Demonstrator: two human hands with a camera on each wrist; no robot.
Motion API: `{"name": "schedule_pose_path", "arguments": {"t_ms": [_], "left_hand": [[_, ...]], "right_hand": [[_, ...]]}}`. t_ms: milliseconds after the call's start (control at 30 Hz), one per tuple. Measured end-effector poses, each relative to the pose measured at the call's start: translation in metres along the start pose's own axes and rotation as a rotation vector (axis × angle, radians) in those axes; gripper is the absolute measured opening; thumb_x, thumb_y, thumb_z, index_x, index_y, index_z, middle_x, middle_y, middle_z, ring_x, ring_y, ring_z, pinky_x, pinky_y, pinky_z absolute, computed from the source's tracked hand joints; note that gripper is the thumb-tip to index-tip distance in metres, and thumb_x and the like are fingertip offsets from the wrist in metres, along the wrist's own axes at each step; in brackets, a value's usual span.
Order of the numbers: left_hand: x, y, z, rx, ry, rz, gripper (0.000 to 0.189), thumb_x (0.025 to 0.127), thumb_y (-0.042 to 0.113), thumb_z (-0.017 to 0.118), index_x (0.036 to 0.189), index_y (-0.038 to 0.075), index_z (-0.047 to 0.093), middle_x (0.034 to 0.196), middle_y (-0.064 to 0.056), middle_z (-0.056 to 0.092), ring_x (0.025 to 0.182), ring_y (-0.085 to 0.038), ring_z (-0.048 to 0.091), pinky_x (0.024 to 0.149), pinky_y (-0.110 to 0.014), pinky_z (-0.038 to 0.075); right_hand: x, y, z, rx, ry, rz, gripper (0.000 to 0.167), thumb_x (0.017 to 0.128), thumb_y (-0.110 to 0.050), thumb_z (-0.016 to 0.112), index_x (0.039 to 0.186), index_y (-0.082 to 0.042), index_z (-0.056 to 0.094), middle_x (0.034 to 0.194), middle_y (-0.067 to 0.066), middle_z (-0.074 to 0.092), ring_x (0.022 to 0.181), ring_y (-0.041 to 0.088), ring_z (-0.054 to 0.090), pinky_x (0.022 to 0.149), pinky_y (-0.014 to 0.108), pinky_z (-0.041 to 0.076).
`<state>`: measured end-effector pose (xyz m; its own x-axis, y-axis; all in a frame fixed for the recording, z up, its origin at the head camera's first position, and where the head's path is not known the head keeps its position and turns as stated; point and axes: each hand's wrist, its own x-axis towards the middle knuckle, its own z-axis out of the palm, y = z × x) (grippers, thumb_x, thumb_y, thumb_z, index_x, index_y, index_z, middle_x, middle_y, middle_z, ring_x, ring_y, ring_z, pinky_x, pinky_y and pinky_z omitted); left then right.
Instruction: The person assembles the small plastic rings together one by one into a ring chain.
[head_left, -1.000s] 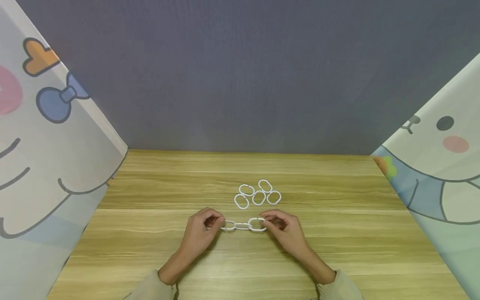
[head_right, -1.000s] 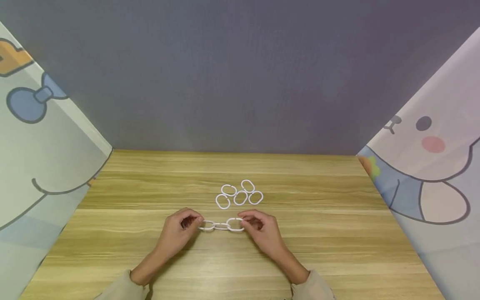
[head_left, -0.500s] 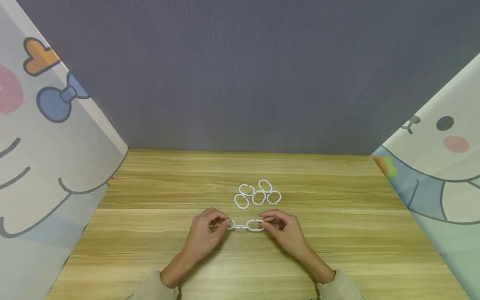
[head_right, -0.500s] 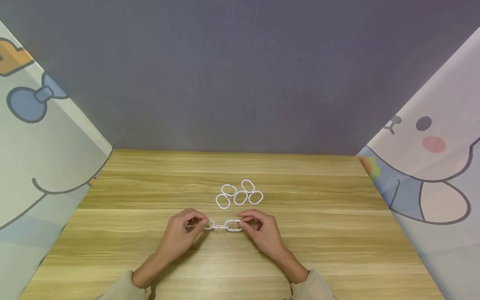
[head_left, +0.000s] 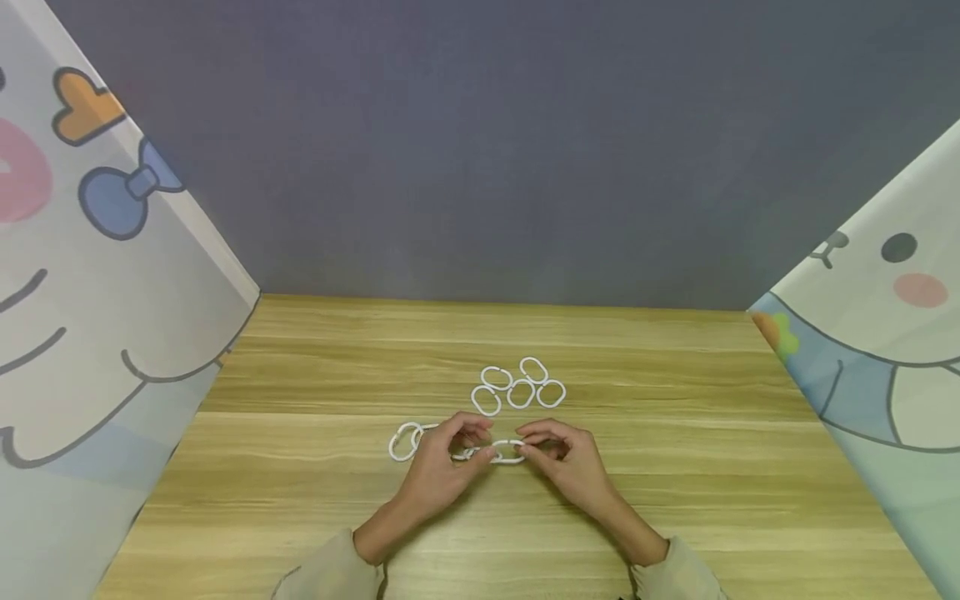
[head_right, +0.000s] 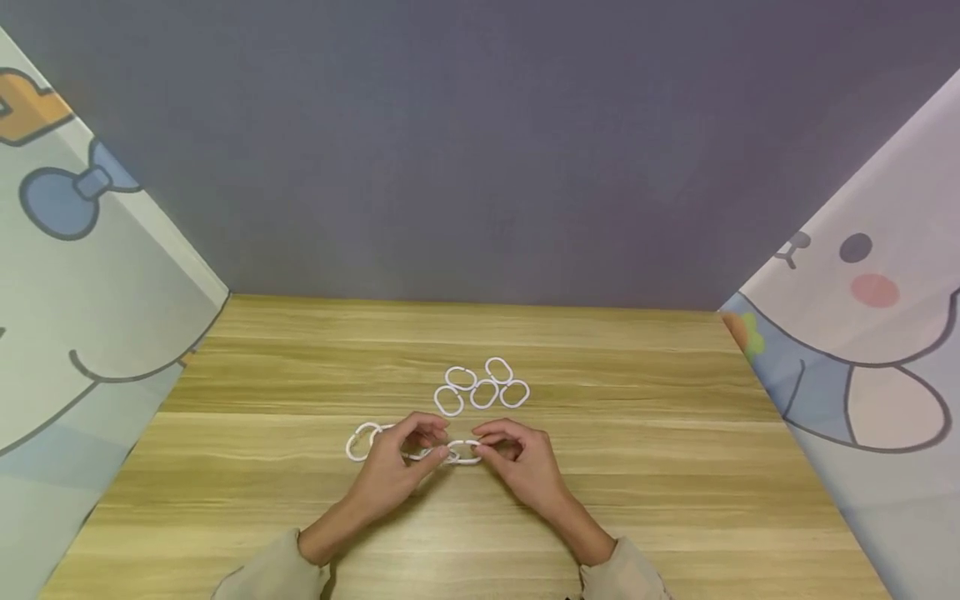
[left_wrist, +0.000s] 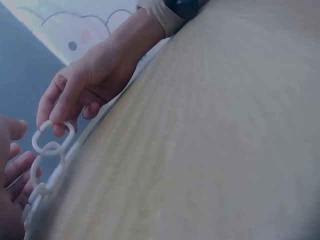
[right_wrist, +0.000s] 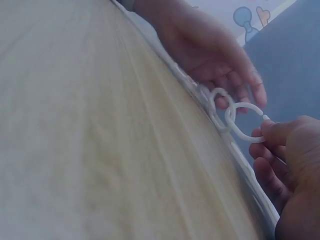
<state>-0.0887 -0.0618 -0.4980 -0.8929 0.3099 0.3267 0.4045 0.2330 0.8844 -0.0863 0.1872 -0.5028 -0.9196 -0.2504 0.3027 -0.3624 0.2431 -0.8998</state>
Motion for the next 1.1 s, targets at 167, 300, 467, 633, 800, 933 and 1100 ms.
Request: {"name": "schedule_pose_path", "arguments": {"t_ms": [167,300,467,633,800,933,1100], "left_hand": [[-0.0019,-0.0071,0.0021,0.03,-0.002,-0.006,0.024,0.102,0.018,0.082,0.121,0.004,0.077,0.103,0.0,0.079,0.092,-0.011,0.071,0.083,-0.032,0.062],[-0.0027,-0.0076,0.0021,0.068,0.003,0.003,0.018,0.1,0.017,0.084,0.113,0.006,0.08,0.097,0.003,0.078,0.087,-0.008,0.069,0.079,-0.03,0.06],[-0.0025,-0.0061,0.0019,0.096,0.013,-0.009,0.01,0.097,0.015,0.087,0.105,0.012,0.083,0.092,0.01,0.076,0.084,-0.004,0.066,0.076,-0.027,0.058],[-0.0023,-0.0061,0.0026,0.115,0.015,-0.026,0.006,0.094,0.013,0.088,0.097,0.016,0.083,0.089,0.013,0.075,0.083,-0.004,0.064,0.075,-0.026,0.056],[-0.0019,-0.0062,0.0033,0.124,0.008,-0.026,0.011,0.091,0.009,0.089,0.093,0.018,0.082,0.087,0.015,0.074,0.083,-0.005,0.064,0.074,-0.025,0.056],[-0.0018,-0.0064,0.0031,0.13,0.007,-0.023,0.014,0.089,0.007,0.089,0.091,0.018,0.081,0.086,0.015,0.073,0.082,-0.005,0.064,0.074,-0.025,0.055],[-0.0023,-0.0079,0.0031,0.132,0.017,-0.014,0.012,0.09,0.007,0.088,0.092,0.017,0.082,0.086,0.013,0.074,0.082,-0.005,0.065,0.073,-0.025,0.056]], "right_hand": [[-0.0003,0.0011,-0.0007,0.0,-0.01,0.006,0.022,0.094,0.005,0.084,0.114,-0.003,0.08,0.097,0.014,0.082,0.073,0.008,0.069,0.058,0.023,0.054],[-0.0006,0.002,-0.0003,0.011,-0.014,0.006,0.021,0.094,0.003,0.085,0.114,-0.002,0.08,0.097,0.013,0.083,0.073,0.008,0.069,0.058,0.023,0.055],[-0.001,0.0023,0.0004,0.027,-0.011,0.0,0.019,0.094,0.004,0.084,0.113,0.001,0.08,0.097,0.012,0.083,0.068,0.008,0.067,0.055,0.022,0.054],[-0.0019,0.0019,-0.0001,0.026,-0.009,-0.007,0.02,0.093,0.006,0.084,0.112,0.0,0.08,0.097,0.012,0.083,0.069,0.007,0.068,0.057,0.023,0.055],[-0.0026,0.0018,-0.0009,0.024,-0.02,-0.004,0.019,0.094,0.005,0.084,0.111,-0.001,0.081,0.096,0.014,0.083,0.068,0.006,0.067,0.057,0.023,0.056],[-0.0022,0.0023,-0.0007,0.022,-0.032,-0.019,0.018,0.094,0.006,0.084,0.111,0.0,0.081,0.094,0.017,0.082,0.066,0.007,0.067,0.056,0.024,0.056],[-0.0008,0.0029,0.0,-0.007,-0.023,-0.048,0.022,0.092,0.007,0.085,0.111,-0.002,0.081,0.096,0.014,0.082,0.073,0.008,0.069,0.058,0.025,0.057]]}}
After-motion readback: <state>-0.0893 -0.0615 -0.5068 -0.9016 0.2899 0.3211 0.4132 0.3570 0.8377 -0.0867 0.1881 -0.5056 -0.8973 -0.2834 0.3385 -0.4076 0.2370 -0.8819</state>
